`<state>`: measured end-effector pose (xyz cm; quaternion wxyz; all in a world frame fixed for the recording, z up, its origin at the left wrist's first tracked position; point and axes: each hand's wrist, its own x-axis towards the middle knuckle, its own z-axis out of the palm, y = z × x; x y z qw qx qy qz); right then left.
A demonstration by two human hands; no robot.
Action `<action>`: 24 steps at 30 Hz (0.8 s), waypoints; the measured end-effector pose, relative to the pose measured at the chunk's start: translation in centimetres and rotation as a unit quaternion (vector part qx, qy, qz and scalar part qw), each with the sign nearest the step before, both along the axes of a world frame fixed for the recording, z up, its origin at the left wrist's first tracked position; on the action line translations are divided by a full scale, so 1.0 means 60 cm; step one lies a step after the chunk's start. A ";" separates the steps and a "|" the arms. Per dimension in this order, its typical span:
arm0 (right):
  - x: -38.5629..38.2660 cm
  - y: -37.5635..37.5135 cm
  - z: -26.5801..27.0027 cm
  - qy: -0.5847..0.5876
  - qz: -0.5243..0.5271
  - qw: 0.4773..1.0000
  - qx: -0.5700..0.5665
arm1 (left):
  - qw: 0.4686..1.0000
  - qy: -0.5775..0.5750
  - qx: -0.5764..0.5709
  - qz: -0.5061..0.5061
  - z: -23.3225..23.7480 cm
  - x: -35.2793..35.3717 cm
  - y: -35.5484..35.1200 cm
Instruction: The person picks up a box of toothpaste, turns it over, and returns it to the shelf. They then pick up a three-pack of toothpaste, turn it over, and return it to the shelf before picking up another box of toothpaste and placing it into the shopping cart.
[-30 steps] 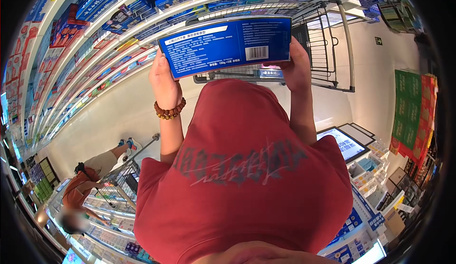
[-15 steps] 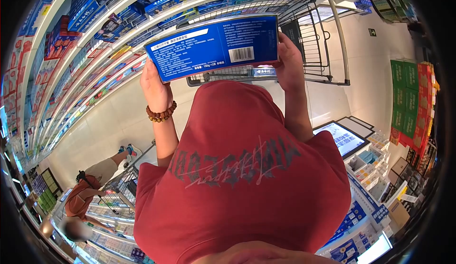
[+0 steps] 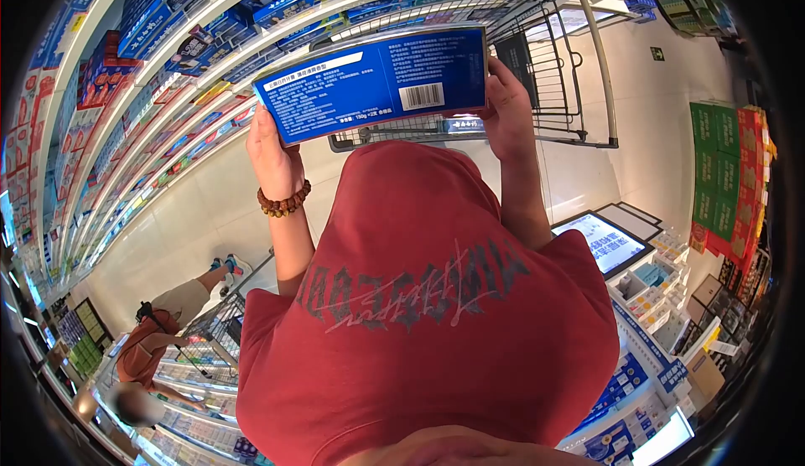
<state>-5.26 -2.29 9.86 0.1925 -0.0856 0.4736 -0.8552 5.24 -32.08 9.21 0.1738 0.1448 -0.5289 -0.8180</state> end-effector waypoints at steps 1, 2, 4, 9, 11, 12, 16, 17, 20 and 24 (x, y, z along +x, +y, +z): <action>0.001 0.002 -0.002 -0.001 0.002 1.000 0.002 | 1.000 -0.006 0.003 0.008 0.006 -0.003 0.005; 0.003 0.004 -0.008 0.046 -0.005 0.998 0.033 | 0.999 -0.028 0.037 0.004 0.010 -0.007 0.011; 0.011 0.009 -0.019 0.139 -0.017 0.985 0.096 | 0.992 -0.072 0.104 -0.003 0.014 -0.019 0.019; 0.028 -0.064 0.041 0.444 0.168 0.875 0.100 | 0.916 -0.171 0.340 -0.123 -0.118 -0.041 -0.001; 0.034 -0.099 0.033 0.491 0.073 0.856 0.144 | 0.891 -0.229 0.362 -0.147 -0.156 -0.025 0.015; 0.036 -0.110 0.031 0.513 0.026 0.841 0.167 | 0.877 -0.253 0.372 -0.167 -0.176 -0.016 0.020; 0.030 -0.125 0.043 0.467 0.032 0.851 0.237 | 0.828 -0.326 0.389 -0.240 -0.241 0.020 0.022; 0.025 -0.121 0.032 0.451 0.104 0.857 0.227 | 0.817 -0.341 0.390 -0.254 -0.254 0.027 0.021; 0.006 -0.109 -0.004 0.439 0.235 0.848 0.183 | 0.795 -0.373 0.383 -0.288 -0.287 0.037 0.016; -0.004 -0.092 -0.056 0.427 0.160 0.874 0.166 | 0.787 -0.397 0.345 -0.323 -0.338 0.018 0.014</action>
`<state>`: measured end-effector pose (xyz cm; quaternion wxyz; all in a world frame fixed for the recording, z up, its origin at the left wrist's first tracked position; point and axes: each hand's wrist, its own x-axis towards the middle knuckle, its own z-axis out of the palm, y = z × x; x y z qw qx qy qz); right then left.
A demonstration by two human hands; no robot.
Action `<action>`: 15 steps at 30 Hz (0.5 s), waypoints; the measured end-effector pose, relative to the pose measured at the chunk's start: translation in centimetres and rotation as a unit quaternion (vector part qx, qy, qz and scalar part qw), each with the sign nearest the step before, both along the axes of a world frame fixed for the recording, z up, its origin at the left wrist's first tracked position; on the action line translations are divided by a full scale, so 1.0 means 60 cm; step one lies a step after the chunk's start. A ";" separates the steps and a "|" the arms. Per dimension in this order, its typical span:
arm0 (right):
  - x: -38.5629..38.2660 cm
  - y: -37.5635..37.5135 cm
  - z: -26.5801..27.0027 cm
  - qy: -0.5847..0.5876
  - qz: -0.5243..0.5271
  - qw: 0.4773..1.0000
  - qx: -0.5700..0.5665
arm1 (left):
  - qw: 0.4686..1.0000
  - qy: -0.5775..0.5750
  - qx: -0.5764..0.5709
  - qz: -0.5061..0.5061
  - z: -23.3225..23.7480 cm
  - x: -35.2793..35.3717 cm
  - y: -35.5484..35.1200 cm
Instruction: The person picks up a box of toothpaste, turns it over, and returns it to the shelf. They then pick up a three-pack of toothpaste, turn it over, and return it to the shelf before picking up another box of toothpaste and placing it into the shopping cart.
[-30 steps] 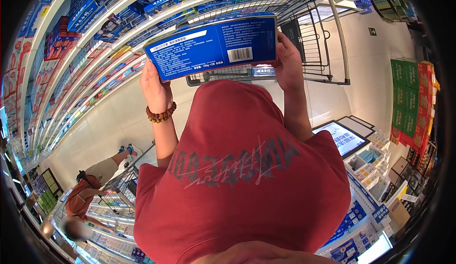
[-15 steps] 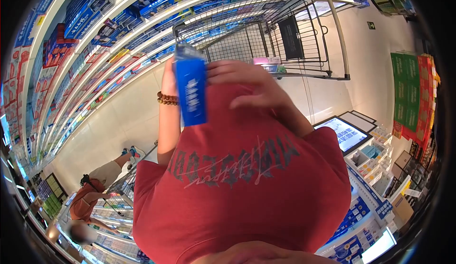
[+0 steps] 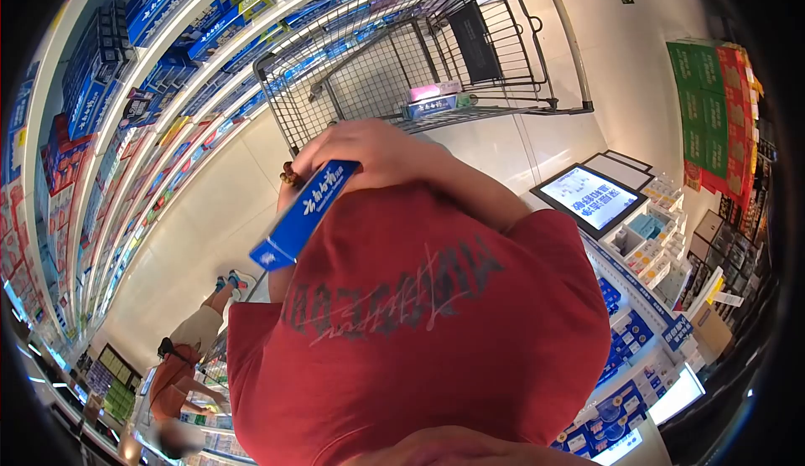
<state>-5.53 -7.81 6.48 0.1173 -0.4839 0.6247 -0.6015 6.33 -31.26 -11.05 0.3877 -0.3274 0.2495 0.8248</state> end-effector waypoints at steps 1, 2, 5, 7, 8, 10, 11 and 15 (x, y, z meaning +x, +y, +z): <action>-0.010 0.012 -0.013 -0.025 -0.020 0.998 0.059 | 0.999 0.016 -0.029 -0.018 -0.023 -0.018 0.007; -0.030 0.028 -0.031 -0.047 -0.039 0.991 0.117 | 0.996 0.041 -0.074 -0.037 -0.051 -0.039 0.014; -0.118 0.078 -0.117 -0.131 -0.142 0.953 0.235 | 0.776 0.228 -0.518 -0.279 -0.177 -0.097 0.048; -0.192 0.119 -0.192 -0.179 -0.183 0.912 0.322 | 0.572 0.388 -0.651 -0.315 -0.165 -0.078 0.085; -0.223 0.141 -0.248 -0.129 -0.212 0.905 0.344 | 0.556 0.400 -0.641 -0.348 -0.169 -0.070 0.099; -0.274 0.182 -0.359 -0.059 -0.229 0.889 0.392 | 0.536 0.387 -0.630 -0.407 -0.194 -0.041 0.128; -0.297 0.202 -0.407 -0.039 -0.215 0.881 0.420 | 0.516 0.342 -0.633 -0.465 -0.216 -0.021 0.142; -0.322 0.241 -0.596 0.000 -0.164 0.847 0.506 | 0.484 0.328 -0.670 -0.458 -0.184 -0.020 0.173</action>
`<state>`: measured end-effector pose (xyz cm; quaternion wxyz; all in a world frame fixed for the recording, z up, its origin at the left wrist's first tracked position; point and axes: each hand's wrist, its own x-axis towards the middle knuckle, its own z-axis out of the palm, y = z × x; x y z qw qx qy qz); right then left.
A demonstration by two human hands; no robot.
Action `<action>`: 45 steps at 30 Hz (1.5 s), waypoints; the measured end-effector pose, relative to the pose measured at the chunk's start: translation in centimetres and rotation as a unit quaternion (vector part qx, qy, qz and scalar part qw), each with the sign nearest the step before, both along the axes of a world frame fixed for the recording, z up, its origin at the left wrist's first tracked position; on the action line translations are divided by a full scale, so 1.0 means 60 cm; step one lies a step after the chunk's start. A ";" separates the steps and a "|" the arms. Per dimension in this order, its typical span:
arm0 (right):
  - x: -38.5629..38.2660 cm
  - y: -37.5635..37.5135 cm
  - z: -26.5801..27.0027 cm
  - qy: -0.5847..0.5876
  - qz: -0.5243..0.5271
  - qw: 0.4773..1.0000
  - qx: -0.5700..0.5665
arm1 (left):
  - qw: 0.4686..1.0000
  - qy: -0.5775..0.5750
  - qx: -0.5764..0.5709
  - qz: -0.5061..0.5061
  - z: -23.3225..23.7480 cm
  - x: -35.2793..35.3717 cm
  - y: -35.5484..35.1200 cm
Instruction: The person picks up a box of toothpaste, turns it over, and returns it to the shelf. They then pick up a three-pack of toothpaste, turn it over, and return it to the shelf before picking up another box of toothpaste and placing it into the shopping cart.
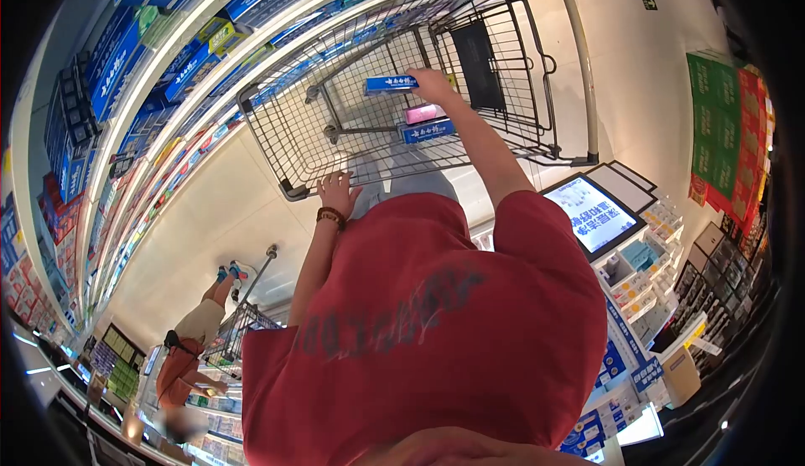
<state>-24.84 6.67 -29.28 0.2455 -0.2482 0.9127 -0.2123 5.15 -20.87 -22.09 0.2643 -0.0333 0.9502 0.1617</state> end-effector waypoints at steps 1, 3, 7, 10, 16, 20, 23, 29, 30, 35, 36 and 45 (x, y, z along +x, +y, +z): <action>0.006 0.009 -0.052 0.012 -0.002 0.999 -0.031 | 1.000 0.000 0.003 0.010 -0.002 -0.002 0.001; 0.017 0.016 -0.120 0.002 0.015 1.000 0.019 | 1.000 -0.007 0.022 0.017 -0.002 -0.006 -0.002; 0.019 0.015 -0.198 0.024 0.026 0.995 0.094 | 0.999 -0.001 0.028 0.031 0.005 -0.011 0.003; 0.005 0.014 -0.269 -0.020 0.055 0.987 0.152 | 0.999 0.012 0.028 0.037 0.016 -0.020 0.009; -0.059 0.007 -0.353 -0.249 0.095 0.932 0.245 | 0.998 -0.027 0.023 0.059 0.016 -0.026 0.011; -0.002 0.012 -0.367 -0.085 0.010 0.971 0.222 | 0.997 -0.033 0.018 0.062 0.023 -0.030 0.015; 0.035 0.024 -0.361 -0.005 0.001 0.976 0.216 | 0.998 -0.031 0.014 0.058 0.023 -0.036 0.014; 0.027 0.048 -0.341 -0.002 0.005 0.982 0.191 | 0.998 -0.029 0.016 0.054 0.014 -0.027 0.003; 0.022 0.048 -0.350 -0.005 0.003 0.978 0.210 | 0.998 -0.026 0.015 0.053 0.013 -0.034 0.002; 0.053 0.015 -0.346 0.155 -0.103 0.942 0.281 | 0.997 -0.061 0.010 0.048 0.016 -0.035 -0.006; 0.050 -0.014 -0.321 0.153 -0.125 0.954 0.224 | 0.998 -0.027 0.025 0.048 0.014 -0.032 -0.009; -0.015 -0.318 0.141 0.246 -0.058 0.899 -0.357 | 0.997 -0.007 0.054 0.063 0.006 -0.012 -0.023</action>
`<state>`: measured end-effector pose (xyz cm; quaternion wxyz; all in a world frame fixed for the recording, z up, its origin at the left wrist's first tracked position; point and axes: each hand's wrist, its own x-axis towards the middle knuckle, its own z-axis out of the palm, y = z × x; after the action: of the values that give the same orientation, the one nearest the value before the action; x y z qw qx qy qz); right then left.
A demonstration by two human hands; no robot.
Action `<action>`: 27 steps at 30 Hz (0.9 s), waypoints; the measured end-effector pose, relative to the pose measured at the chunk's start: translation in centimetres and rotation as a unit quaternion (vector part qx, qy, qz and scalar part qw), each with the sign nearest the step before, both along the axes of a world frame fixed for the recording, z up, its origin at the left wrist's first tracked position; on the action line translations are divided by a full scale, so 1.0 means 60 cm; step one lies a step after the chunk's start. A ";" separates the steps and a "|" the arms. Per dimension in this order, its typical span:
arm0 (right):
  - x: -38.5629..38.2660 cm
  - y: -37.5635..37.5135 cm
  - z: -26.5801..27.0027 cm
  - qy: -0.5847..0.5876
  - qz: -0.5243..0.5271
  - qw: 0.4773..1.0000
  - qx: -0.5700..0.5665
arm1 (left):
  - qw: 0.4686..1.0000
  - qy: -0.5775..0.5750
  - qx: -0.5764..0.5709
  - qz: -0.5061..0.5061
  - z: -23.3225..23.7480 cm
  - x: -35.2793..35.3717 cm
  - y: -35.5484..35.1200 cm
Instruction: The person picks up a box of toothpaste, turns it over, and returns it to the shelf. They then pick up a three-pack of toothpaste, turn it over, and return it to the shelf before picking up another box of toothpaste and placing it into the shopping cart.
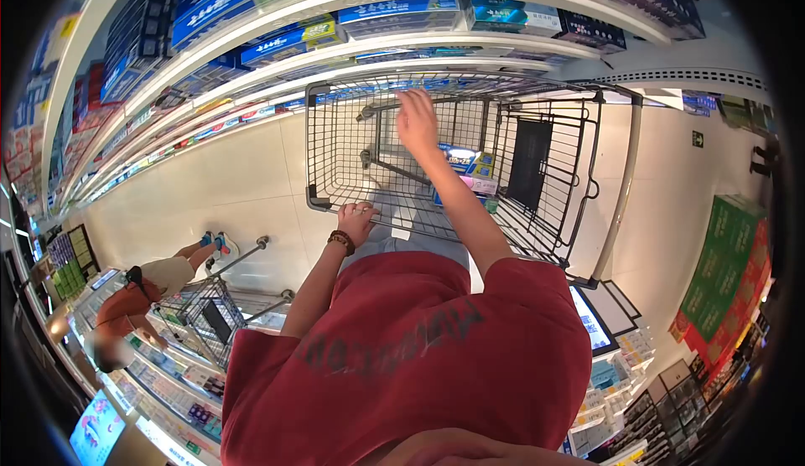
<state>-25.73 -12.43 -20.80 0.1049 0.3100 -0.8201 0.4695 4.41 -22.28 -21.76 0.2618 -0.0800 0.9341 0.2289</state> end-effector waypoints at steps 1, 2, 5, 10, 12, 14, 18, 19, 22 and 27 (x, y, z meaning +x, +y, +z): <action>-0.003 -0.042 0.051 0.033 0.048 0.998 0.006 | 1.000 -0.007 0.006 0.005 0.001 0.001 0.000; -0.007 -0.083 0.103 0.065 0.096 0.993 0.012 | 1.000 0.005 -0.005 -0.004 -0.002 0.004 -0.001; -0.032 -0.197 0.191 0.169 0.175 0.964 0.102 | 0.999 0.006 0.032 0.001 -0.011 0.009 -0.010; -0.100 -0.352 0.215 0.261 0.074 0.929 0.252 | 0.996 -0.058 0.071 -0.008 -0.022 0.002 -0.032; -0.115 -0.384 0.220 0.160 0.096 0.925 0.330 | 0.995 -0.057 0.079 -0.014 -0.028 0.006 -0.038; -0.124 -0.414 0.209 0.217 0.063 0.930 0.288 | 0.994 -0.075 0.076 -0.028 -0.032 0.006 -0.041; -0.140 -0.425 0.171 0.283 0.024 0.918 0.277 | 0.989 -0.072 0.114 -0.052 -0.030 0.006 -0.053; -0.142 -0.425 0.166 0.276 0.025 0.915 0.292 | 0.989 -0.074 0.117 -0.054 -0.027 0.005 -0.056; -0.138 -0.421 0.178 0.226 0.045 0.898 0.375 | 0.986 -0.079 0.129 -0.066 -0.023 0.006 -0.062; -0.114 -0.394 0.231 0.350 0.086 0.892 0.273 | 0.985 -0.077 0.130 -0.081 -0.030 0.006 -0.069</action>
<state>-32.56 -36.08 -6.93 0.2559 0.5400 -0.7962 0.0951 4.78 -26.39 -23.56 0.3586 0.0135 0.8770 0.3194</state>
